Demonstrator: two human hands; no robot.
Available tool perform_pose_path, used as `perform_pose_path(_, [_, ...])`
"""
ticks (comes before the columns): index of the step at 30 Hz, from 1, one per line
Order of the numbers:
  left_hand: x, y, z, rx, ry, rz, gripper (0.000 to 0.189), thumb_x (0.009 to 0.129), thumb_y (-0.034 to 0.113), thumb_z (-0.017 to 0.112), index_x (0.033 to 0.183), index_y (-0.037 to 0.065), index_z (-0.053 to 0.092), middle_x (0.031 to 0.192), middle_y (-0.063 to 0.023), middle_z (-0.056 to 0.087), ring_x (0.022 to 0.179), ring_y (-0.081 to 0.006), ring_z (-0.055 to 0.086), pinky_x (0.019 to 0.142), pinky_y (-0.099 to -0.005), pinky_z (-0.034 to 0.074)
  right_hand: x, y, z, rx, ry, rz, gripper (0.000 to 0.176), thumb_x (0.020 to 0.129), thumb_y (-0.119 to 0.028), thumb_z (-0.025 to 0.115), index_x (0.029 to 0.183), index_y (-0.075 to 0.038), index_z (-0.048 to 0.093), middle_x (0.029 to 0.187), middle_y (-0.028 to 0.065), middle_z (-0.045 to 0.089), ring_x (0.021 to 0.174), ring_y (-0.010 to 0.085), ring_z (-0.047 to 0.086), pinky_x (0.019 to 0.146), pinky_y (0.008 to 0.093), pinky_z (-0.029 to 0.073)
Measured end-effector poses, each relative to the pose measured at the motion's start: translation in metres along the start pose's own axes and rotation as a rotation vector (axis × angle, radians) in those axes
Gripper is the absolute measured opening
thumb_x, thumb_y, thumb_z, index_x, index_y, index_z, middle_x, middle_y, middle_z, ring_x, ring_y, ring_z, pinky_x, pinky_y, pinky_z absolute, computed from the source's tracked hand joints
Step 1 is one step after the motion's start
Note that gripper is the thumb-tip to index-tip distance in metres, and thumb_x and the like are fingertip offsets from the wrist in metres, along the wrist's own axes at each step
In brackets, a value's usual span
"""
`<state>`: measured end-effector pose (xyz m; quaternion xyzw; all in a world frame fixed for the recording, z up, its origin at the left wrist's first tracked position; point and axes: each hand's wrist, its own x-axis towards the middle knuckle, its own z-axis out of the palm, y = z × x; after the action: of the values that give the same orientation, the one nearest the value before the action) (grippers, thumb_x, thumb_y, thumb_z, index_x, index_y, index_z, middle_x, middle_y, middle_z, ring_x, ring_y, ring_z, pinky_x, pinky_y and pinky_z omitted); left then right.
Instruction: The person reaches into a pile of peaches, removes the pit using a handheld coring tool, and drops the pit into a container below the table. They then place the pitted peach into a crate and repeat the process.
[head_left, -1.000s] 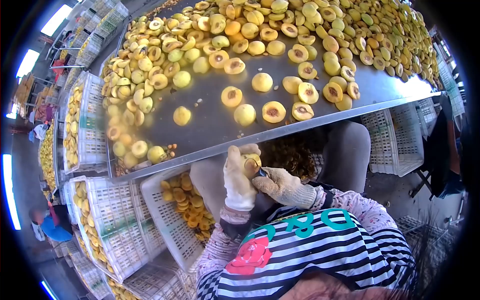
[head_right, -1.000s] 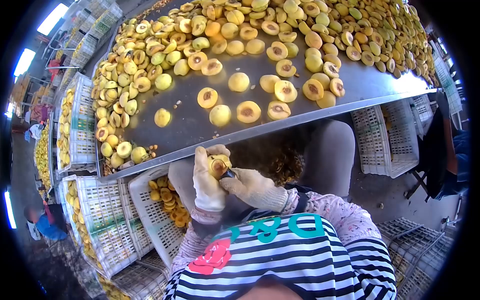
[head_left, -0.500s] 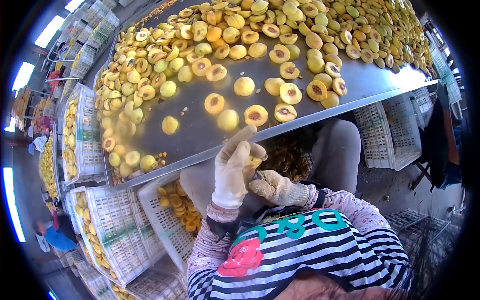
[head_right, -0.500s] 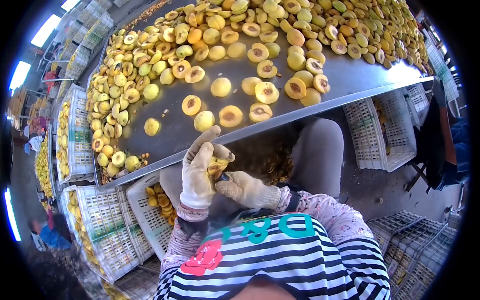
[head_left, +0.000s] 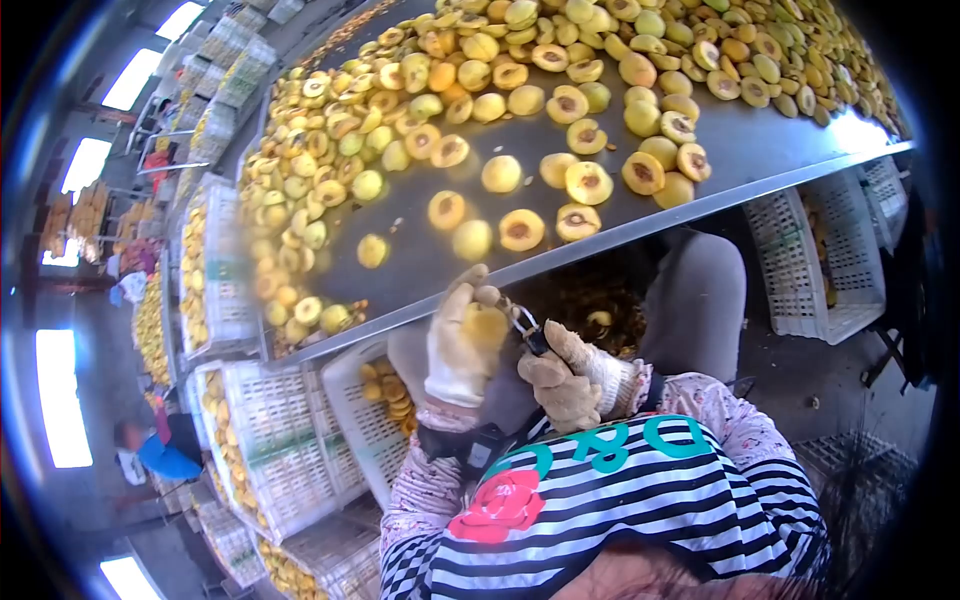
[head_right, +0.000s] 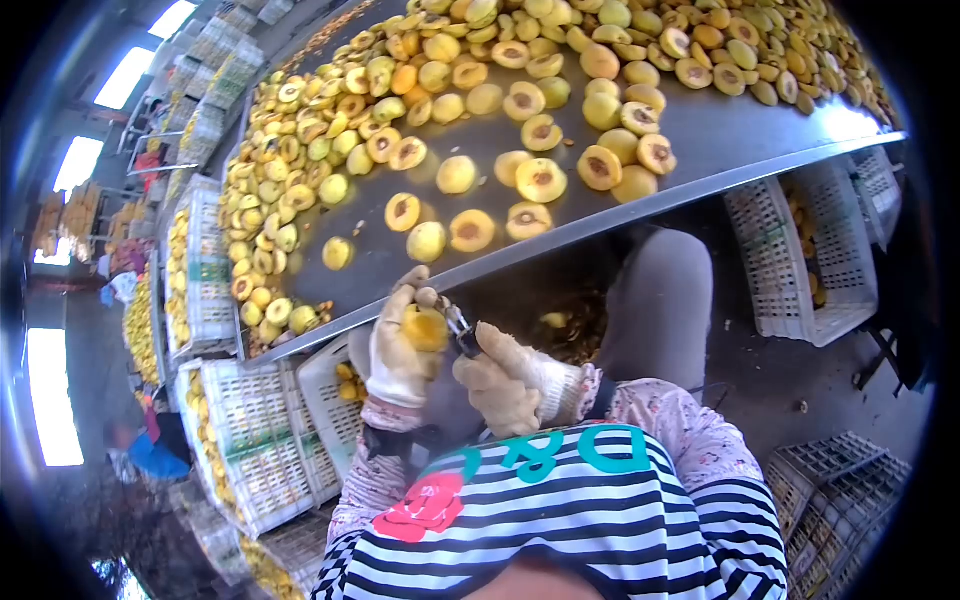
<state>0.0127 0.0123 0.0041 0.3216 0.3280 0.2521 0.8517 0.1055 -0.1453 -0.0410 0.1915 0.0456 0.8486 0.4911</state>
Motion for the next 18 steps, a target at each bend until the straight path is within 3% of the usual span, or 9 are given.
perform_pose_path(3, [-0.034, 0.060, -0.028, 0.604, 0.010, 0.242, 0.029, 0.099, 0.020, 0.059, 0.116, -0.002, 0.065, 0.091, -0.0090, 0.071, 0.084, -0.0207, 0.067, 0.079, -0.0341, 0.056, 0.004, 0.006, 0.030, -0.518, 0.680, -0.117, 0.052, 0.100, -0.064, 0.040, 0.083, -0.016, 0.048, 0.054, -0.0047, 0.033, 0.040, 0.0079, 0.029, 0.039, 0.0268, 0.029])
perform_pose_path(5, [-0.046, 0.117, -0.056, 1.242, -0.207, 0.103, 0.026, 0.096, 0.018, 0.063, 0.107, -0.004, 0.071, 0.092, -0.0113, 0.074, 0.085, -0.0181, 0.069, 0.079, -0.0311, 0.056, 0.003, 0.004, 0.025, -0.528, 0.657, -0.143, 0.051, 0.101, -0.064, 0.039, 0.084, -0.016, 0.047, 0.055, -0.0045, 0.033, 0.041, 0.0080, 0.030, 0.041, 0.0262, 0.031])
perform_pose_path(6, [-0.059, 0.141, -0.034, 1.166, -0.069, -0.011, 0.027, 0.093, 0.022, 0.068, 0.104, -0.003, 0.073, 0.094, -0.0100, 0.074, 0.080, -0.0151, 0.068, 0.074, -0.0277, 0.055, 0.005, 0.002, 0.024, -0.527, 0.654, -0.162, 0.051, 0.101, -0.063, 0.039, 0.085, -0.016, 0.047, 0.057, -0.0044, 0.035, 0.042, 0.0083, 0.031, 0.042, 0.0255, 0.033])
perform_pose_path(9, [-0.025, 0.175, -0.041, 1.285, 0.160, 0.321, 0.028, 0.095, 0.021, 0.063, 0.109, -0.001, 0.072, 0.092, -0.0090, 0.074, 0.082, -0.0137, 0.069, 0.074, -0.0266, 0.056, 0.012, 0.006, 0.025, -0.562, 0.671, -0.185, 0.051, 0.101, -0.063, 0.038, 0.085, -0.016, 0.047, 0.059, -0.0043, 0.035, 0.042, 0.0086, 0.032, 0.043, 0.0259, 0.035])
perform_pose_path(11, [0.033, 0.178, -0.079, 1.501, 0.129, 0.451, 0.030, 0.093, 0.020, 0.061, 0.115, 0.002, 0.070, 0.103, -0.0137, 0.074, 0.098, -0.0215, 0.070, 0.089, -0.0326, 0.056, 0.013, 0.009, 0.029, -0.613, 0.704, -0.169, 0.051, 0.102, -0.063, 0.038, 0.085, -0.015, 0.046, 0.059, -0.0036, 0.037, 0.043, 0.0092, 0.033, 0.044, 0.0278, 0.036])
perform_pose_path(13, [0.102, 0.164, -0.129, 1.848, 0.064, 0.649, 0.040, 0.089, 0.020, 0.062, 0.128, 0.011, 0.064, 0.126, -0.0179, 0.065, 0.118, -0.0302, 0.062, 0.103, -0.0388, 0.048, 0.015, 0.015, 0.040, -0.663, 0.776, -0.199, 0.052, 0.102, -0.063, 0.037, 0.085, -0.015, 0.047, 0.060, -0.0030, 0.037, 0.043, 0.0094, 0.033, 0.044, 0.0279, 0.036])
perform_pose_path(15, [0.126, 0.145, -0.135, 1.992, 0.125, 0.423, 0.051, 0.086, 0.023, 0.064, 0.137, 0.020, 0.058, 0.145, -0.0199, 0.050, 0.131, -0.0365, 0.051, 0.112, -0.0417, 0.040, 0.013, 0.020, 0.046, -0.683, 0.811, -0.247, 0.048, 0.103, -0.058, 0.043, 0.086, -0.013, 0.049, 0.060, -0.0026, 0.040, 0.045, 0.0091, 0.034, 0.045, 0.0255, 0.037])
perform_pose_path(16, [0.121, 0.135, -0.126, 2.100, 0.190, 0.361, 0.051, 0.083, 0.025, 0.067, 0.134, 0.025, 0.059, 0.145, -0.0174, 0.049, 0.127, -0.0361, 0.053, 0.109, -0.0425, 0.043, 0.014, 0.022, 0.049, -0.709, 0.836, -0.261, 0.046, 0.104, -0.055, 0.043, 0.086, -0.013, 0.049, 0.060, -0.0022, 0.040, 0.045, 0.0089, 0.035, 0.045, 0.0257, 0.037])
perform_pose_path(18, [0.124, 0.133, -0.119, 2.003, 0.128, 0.346, 0.048, 0.077, 0.016, 0.074, 0.124, 0.021, 0.063, 0.130, -0.0138, 0.059, 0.118, -0.0361, 0.059, 0.104, -0.0429, 0.047, 0.015, 0.022, 0.049, -0.771, 0.870, -0.243, 0.042, 0.105, -0.048, 0.043, 0.087, -0.011, 0.050, 0.061, -0.0016, 0.041, 0.046, 0.0091, 0.036, 0.044, 0.0261, 0.035])
